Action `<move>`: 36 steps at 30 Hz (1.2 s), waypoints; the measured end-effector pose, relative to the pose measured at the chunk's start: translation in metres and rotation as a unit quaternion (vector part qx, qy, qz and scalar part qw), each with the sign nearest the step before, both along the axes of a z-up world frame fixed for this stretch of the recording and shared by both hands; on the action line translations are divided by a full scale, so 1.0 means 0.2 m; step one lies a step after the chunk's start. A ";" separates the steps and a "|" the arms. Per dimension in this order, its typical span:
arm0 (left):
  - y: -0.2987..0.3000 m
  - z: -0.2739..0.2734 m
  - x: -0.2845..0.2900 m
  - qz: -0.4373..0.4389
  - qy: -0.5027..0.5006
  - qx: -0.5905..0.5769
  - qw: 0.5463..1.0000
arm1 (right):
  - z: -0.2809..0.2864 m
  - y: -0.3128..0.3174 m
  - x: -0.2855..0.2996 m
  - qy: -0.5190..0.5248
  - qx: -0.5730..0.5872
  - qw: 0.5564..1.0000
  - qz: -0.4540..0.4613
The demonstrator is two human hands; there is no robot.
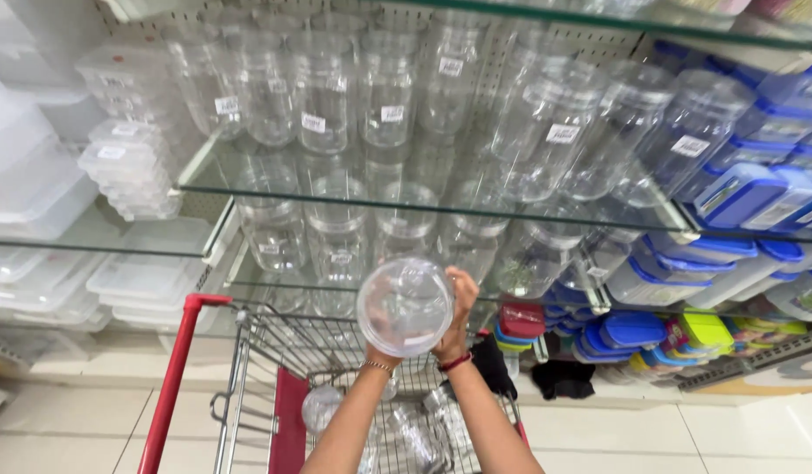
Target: Picking up plastic jars from a shelf and placing them in a shopping cart, then wiping the shelf with a cloth.
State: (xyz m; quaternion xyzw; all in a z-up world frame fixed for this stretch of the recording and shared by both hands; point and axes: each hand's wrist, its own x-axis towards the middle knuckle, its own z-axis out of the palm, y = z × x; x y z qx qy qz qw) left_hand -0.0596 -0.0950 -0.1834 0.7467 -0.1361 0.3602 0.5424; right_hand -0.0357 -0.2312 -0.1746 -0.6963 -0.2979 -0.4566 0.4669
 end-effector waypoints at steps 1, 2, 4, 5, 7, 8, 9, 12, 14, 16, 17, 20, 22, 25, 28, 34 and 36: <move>0.04 -0.11 -0.06 0.000 0.010 0.000 1.000 | -0.10 -0.02 -0.06 0.010 0.000 1.000 0.000; 0.08 -0.23 -0.13 0.004 0.038 0.036 0.999 | -0.19 -0.04 -0.12 0.064 -0.035 0.997 -0.006; 0.12 -0.47 -0.28 0.004 0.082 0.070 0.994 | -0.35 -0.08 -0.27 0.134 -0.073 0.988 -0.011; 0.14 -0.59 -0.36 -0.010 0.151 0.079 0.985 | -0.40 -0.09 -0.36 0.206 -0.096 0.974 0.006; 0.16 -0.78 -0.51 -0.028 0.235 0.086 0.968 | -0.52 -0.12 -0.50 0.294 -0.121 0.948 0.025; 0.17 -0.84 -0.58 -0.045 0.307 0.100 0.945 | -0.59 -0.14 -0.56 0.340 -0.148 0.928 0.033; 0.17 -0.91 -0.66 -0.064 0.378 0.114 0.916 | -0.66 -0.15 -0.62 0.386 -0.174 0.905 0.042; 0.19 -1.03 -0.82 -0.090 0.489 0.123 0.859 | -0.69 -0.13 -0.72 0.612 -0.214 0.760 0.037; 0.20 -1.15 -0.84 -0.098 0.549 0.127 0.820 | -1.03 -0.19 -0.74 0.608 -0.235 0.757 0.046; 0.20 -1.21 -0.83 -0.102 0.606 0.130 0.778 | -1.19 -0.20 -0.73 0.602 -0.258 0.753 0.061; 0.20 -1.21 -0.82 -0.107 0.653 0.134 0.738 | -1.18 -0.17 -0.71 0.686 -0.240 0.683 0.078; 0.21 -1.27 -0.83 -0.114 0.727 0.144 0.662 | -1.31 -0.14 -0.75 0.778 -0.234 0.577 0.086; 0.21 -1.42 -0.84 -0.115 0.749 0.153 0.634 | -1.42 -0.14 -0.76 0.788 -0.248 0.558 0.076; 0.18 -1.74 -0.92 -0.121 0.733 0.132 0.657 | -1.59 -0.18 -0.80 0.792 -0.256 0.548 0.083; 0.15 -1.82 -0.94 -0.137 0.696 0.112 0.696 | -1.66 -0.21 -0.80 0.734 -0.314 0.595 0.090; 0.11 -1.22 -0.71 -0.025 0.530 0.141 0.836 | -1.10 -0.04 -0.61 0.680 -0.222 0.698 0.022; 0.10 -1.01 -0.60 0.015 0.380 0.072 0.922 | -0.87 0.05 -0.52 0.563 -0.130 0.814 0.051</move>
